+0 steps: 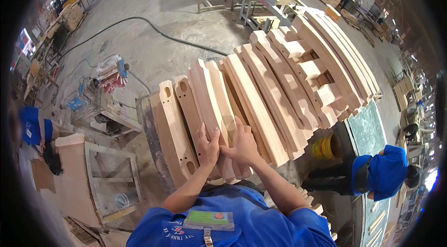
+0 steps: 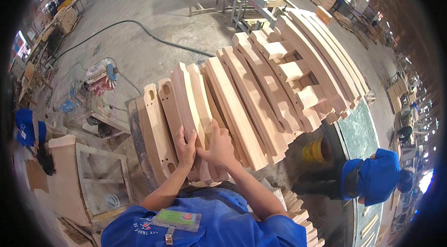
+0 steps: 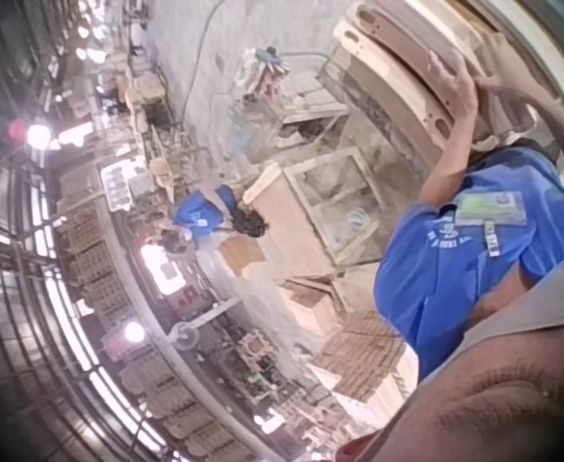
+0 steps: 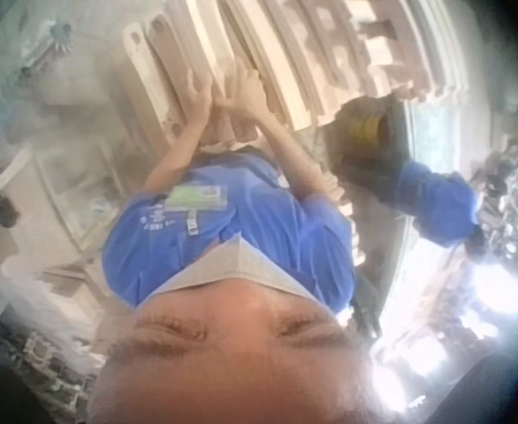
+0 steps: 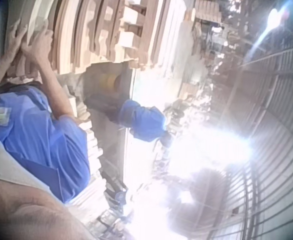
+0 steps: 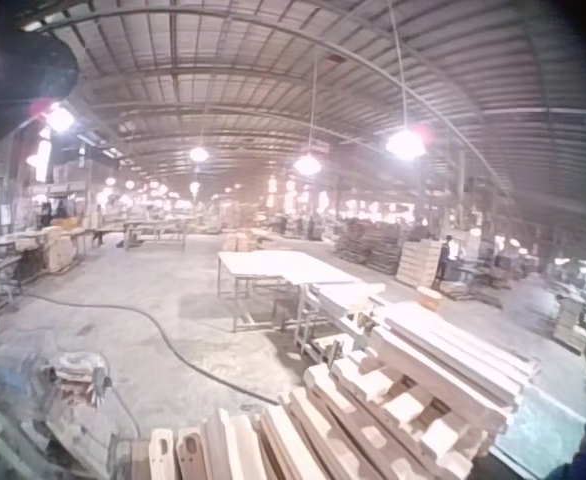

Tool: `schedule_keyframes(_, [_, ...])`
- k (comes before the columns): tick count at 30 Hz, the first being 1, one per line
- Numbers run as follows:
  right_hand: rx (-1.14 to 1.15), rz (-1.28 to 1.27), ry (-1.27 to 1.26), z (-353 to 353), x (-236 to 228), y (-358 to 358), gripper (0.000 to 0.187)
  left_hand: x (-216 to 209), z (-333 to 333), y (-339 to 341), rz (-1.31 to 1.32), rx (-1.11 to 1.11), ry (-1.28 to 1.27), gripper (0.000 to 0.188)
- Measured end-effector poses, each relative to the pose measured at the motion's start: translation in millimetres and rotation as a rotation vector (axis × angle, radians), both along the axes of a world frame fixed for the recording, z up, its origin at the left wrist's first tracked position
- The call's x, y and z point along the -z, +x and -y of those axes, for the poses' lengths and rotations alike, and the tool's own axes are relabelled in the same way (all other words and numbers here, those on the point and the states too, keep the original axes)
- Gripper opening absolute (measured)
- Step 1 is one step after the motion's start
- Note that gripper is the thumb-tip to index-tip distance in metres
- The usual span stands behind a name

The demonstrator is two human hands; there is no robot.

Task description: The person picks up wooden pieces from a stack and smooths their edges against a rotating sanding wheel. After sanding, the person places the pieces onto a separate stack. The person repeats this process for multiple pieces.

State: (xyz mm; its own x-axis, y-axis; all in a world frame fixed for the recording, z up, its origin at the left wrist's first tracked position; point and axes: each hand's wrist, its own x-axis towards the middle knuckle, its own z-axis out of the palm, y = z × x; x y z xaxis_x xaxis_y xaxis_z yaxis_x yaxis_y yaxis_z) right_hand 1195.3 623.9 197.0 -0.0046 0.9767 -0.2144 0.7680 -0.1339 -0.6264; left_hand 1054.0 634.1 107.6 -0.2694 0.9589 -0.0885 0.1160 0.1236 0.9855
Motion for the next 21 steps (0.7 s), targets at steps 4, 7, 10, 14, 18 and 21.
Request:
schedule_keyframes(4, [-0.07, -0.219, -0.056, -12, 6, 10, 0.124, 1, 8, -7, 0.193, 0.016, 0.041, 0.074])
schedule_keyframes(7, [-0.082, -0.318, -0.025, -4, 12, 6, 0.12, -40, 16, -11, 0.487, 0.061, 0.022, 0.068])
schedule_keyframes(10, [-0.122, -0.429, -0.048, 4, 3, -6, 0.116, -34, 31, -24, 0.563, -0.004, 0.066, 0.065])
schedule_keyframes(14, [-0.176, -0.673, -0.02, 4, 7, -12, 0.121, -72, 30, -31, 0.465, -0.017, 0.068, 0.067])
schedule_keyframes(18, [-0.117, -0.838, 0.05, 0, 21, -11, 0.113, -75, 19, -25, 0.451, 0.016, 0.054, 0.074])
schedule_keyframes(21, [-0.151, -0.487, 0.096, -1, 1, 10, 0.099, -65, 6, -8, 0.417, 0.077, 0.037, 0.081])
